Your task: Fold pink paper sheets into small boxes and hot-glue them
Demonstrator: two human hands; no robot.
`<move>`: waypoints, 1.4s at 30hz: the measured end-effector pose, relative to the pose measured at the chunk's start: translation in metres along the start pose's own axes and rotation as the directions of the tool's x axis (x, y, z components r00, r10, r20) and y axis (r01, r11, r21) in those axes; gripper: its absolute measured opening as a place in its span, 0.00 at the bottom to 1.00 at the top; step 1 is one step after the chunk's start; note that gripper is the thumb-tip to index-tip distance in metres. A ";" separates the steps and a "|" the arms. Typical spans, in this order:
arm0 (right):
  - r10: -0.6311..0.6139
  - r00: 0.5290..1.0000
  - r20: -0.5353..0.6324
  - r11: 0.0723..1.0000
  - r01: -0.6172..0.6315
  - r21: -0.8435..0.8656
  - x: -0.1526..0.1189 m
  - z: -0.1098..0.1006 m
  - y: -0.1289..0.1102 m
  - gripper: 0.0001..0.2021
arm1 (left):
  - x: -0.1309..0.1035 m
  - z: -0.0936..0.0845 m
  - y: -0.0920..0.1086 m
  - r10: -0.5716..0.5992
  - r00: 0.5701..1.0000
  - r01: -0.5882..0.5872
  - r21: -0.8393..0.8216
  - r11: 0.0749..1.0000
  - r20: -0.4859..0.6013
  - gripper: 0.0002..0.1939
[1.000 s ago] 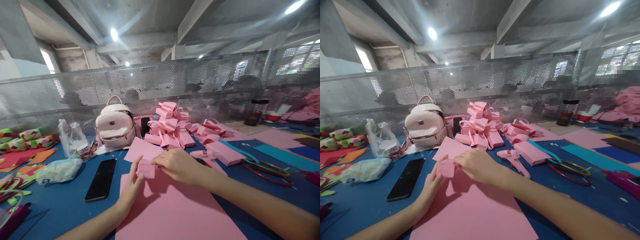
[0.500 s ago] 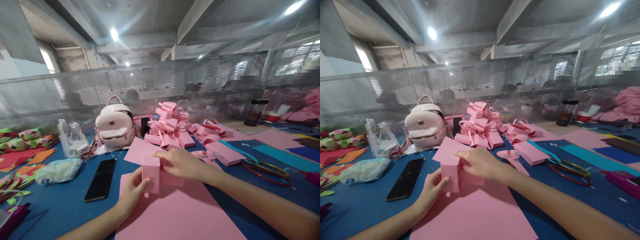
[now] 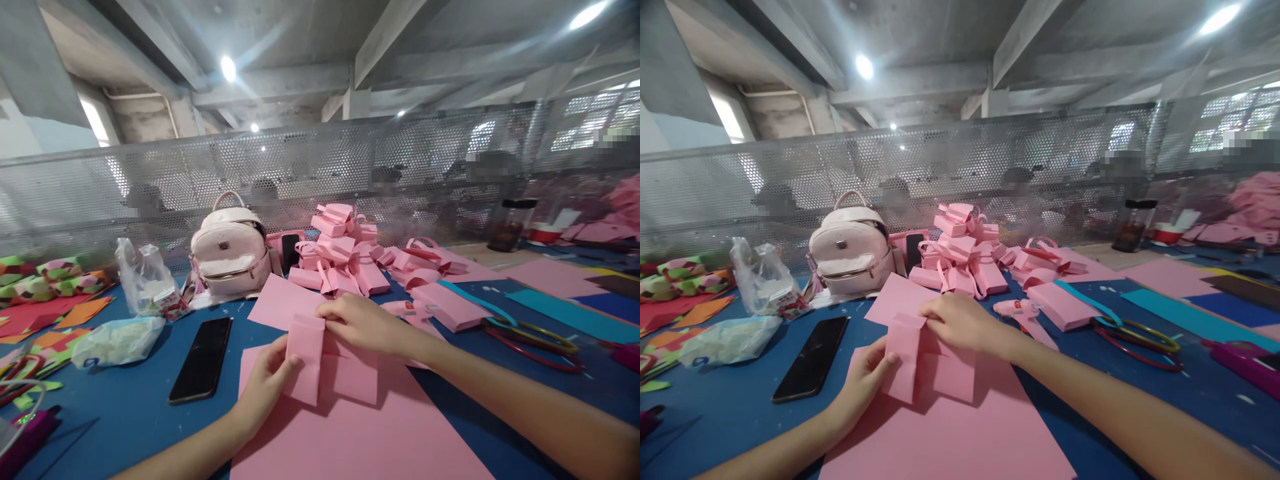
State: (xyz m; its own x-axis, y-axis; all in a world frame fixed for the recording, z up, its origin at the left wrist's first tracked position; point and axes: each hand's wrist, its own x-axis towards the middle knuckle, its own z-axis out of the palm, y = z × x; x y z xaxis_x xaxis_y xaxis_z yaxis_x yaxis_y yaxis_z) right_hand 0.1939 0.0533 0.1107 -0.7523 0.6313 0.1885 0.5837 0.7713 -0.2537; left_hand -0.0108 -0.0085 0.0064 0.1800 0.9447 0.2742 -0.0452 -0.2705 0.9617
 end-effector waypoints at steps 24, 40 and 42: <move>0.248 0.969 0.016 0.955 -0.241 -0.174 0.004 0.012 0.004 0.19 | 0.004 -0.008 -0.011 0.098 0.982 -0.056 0.251 0.966 -0.159 0.32; 0.017 0.992 0.127 0.999 -0.012 -0.039 -0.014 -0.008 -0.005 0.24 | 0.011 -0.021 -0.008 0.340 0.904 -0.415 0.719 0.557 0.258 0.33; -0.006 1.000 -0.005 1.000 0.006 -0.013 -0.026 -0.029 -0.017 0.19 | 0.010 -0.022 -0.002 0.392 0.808 -0.563 0.772 0.295 0.439 0.27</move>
State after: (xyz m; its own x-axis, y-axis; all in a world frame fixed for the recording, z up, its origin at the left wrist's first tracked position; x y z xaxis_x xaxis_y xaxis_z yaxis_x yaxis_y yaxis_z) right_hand 0.2120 0.0261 0.1374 -0.7541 0.6273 0.1946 0.5834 0.7758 -0.2403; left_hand -0.0308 0.0055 0.0073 0.5592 0.5761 0.5962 0.6444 -0.7544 0.1246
